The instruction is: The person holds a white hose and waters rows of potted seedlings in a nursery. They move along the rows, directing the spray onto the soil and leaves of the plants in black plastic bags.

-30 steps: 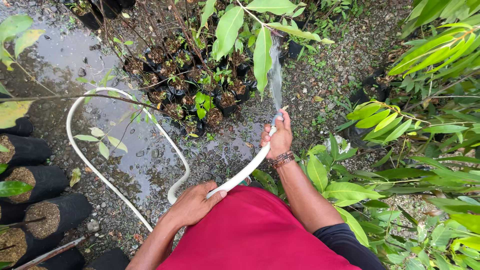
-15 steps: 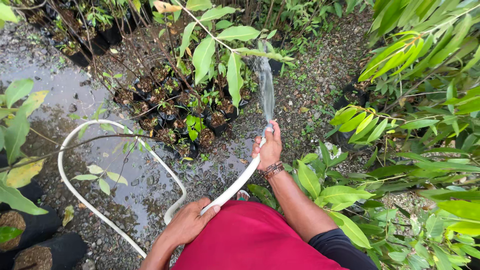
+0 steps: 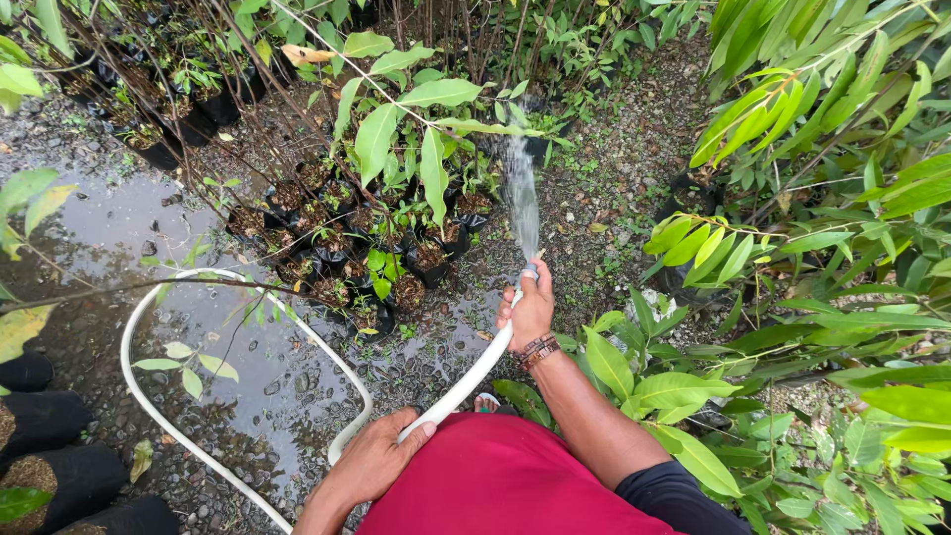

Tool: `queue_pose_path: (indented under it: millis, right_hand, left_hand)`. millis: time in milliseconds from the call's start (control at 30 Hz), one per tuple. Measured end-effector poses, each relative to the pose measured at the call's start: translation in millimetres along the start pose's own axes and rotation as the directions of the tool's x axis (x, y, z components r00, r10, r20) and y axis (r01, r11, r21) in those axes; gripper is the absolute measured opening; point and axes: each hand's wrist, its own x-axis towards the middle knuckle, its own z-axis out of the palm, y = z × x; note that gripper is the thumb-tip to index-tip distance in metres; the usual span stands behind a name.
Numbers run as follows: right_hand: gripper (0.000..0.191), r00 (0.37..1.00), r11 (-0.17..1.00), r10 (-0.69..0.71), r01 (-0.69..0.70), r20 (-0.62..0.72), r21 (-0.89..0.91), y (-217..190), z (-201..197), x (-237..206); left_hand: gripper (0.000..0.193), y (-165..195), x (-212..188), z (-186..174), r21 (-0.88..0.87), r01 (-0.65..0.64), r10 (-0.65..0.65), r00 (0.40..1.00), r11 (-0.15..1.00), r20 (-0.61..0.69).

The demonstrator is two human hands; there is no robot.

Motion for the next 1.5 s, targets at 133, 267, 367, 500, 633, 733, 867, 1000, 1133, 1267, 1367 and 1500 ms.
queue_pose_path:
  millis: [133, 267, 367, 500, 633, 733, 867, 1000, 1133, 1267, 1367, 1500]
  right_hand:
    - [0.026, 1.0, 1.0, -0.021, 0.021, -0.022, -0.008, 2.7, -6.3, 1.1]
    - [0.026, 0.997, 1.0, -0.007, 0.007, -0.072, 0.001, 2.9, -8.6, 1.3]
    - [0.025, 0.996, 1.0, -0.016, 0.015, -0.084, -0.006, 1.9, -8.2, 0.1]
    - [0.026, 0.997, 1.0, -0.018, 0.017, -0.073, -0.013, -0.2, -7.1, -3.0]
    - [0.026, 0.996, 1.0, 0.001, 0.0, -0.086, 0.011, -2.7, -5.5, -5.0]
    - [0.024, 0.996, 0.999, -0.027, 0.029, -0.087, 0.022, -3.3, -4.3, -5.4]
    - [0.024, 0.996, 0.996, -0.085, 0.086, -0.039, 0.013, -3.9, -2.8, -5.3]
    - [0.023, 0.997, 0.998, -0.051, 0.053, -0.054, 0.039, -5.5, 0.8, -5.7]
    - [0.025, 0.997, 0.998, -0.063, 0.063, -0.049, 0.004, -9.2, 6.5, -5.1]
    - [0.026, 0.998, 0.998, -0.068, 0.068, -0.012, -0.01, -13.2, 10.1, -3.1]
    - [0.026, 0.998, 0.998, -0.06, 0.06, 0.026, 0.008, -13.8, 10.3, -2.0]
    - [0.027, 0.997, 0.998, -0.056, 0.057, 0.045, -0.014, -11.6, 9.2, -1.7]
  left_hand:
    - [0.045, -0.2, 0.4, 0.7, -0.008, 0.01, -0.01, 1.0, 1.0, 0.009]
    - [0.044, 0.8, -0.2, 1.1, -0.027, 0.02, -0.019, 1.0, 0.999, 0.015]
    - [0.045, 1.9, -1.0, 1.2, -0.012, 0.012, -0.012, 1.0, 1.0, 0.015]
    - [0.046, 2.8, -1.1, 1.8, 0.003, 0.014, -0.014, 1.0, 1.0, 0.012]
    - [0.046, 1.7, -0.4, 2.8, -0.004, 0.007, -0.007, 1.0, 1.0, 0.006]
    - [0.046, -0.2, 0.7, 3.2, -0.011, 0.012, -0.012, 1.0, 1.0, 0.016]
    - [0.047, -0.7, 3.6, 3.5, -0.021, 0.02, -0.019, 0.999, 1.0, 0.036]
    - [0.044, -0.2, 2.8, 1.9, -0.03, -0.001, 0.002, 1.0, 1.0, 0.012]
    - [0.044, 1.3, 0.9, -0.6, -0.029, 0.023, -0.022, 1.0, 0.999, 0.016]
    - [0.044, 3.3, 1.6, -3.1, 0.003, -0.027, 0.027, 1.0, 1.0, 0.001]
    - [0.043, 3.6, 0.6, -4.1, 0.015, -0.031, 0.031, 0.999, 0.999, 0.007]
    - [0.043, 4.1, -0.4, -5.1, -0.003, -0.07, 0.07, 0.997, 0.998, -0.01]
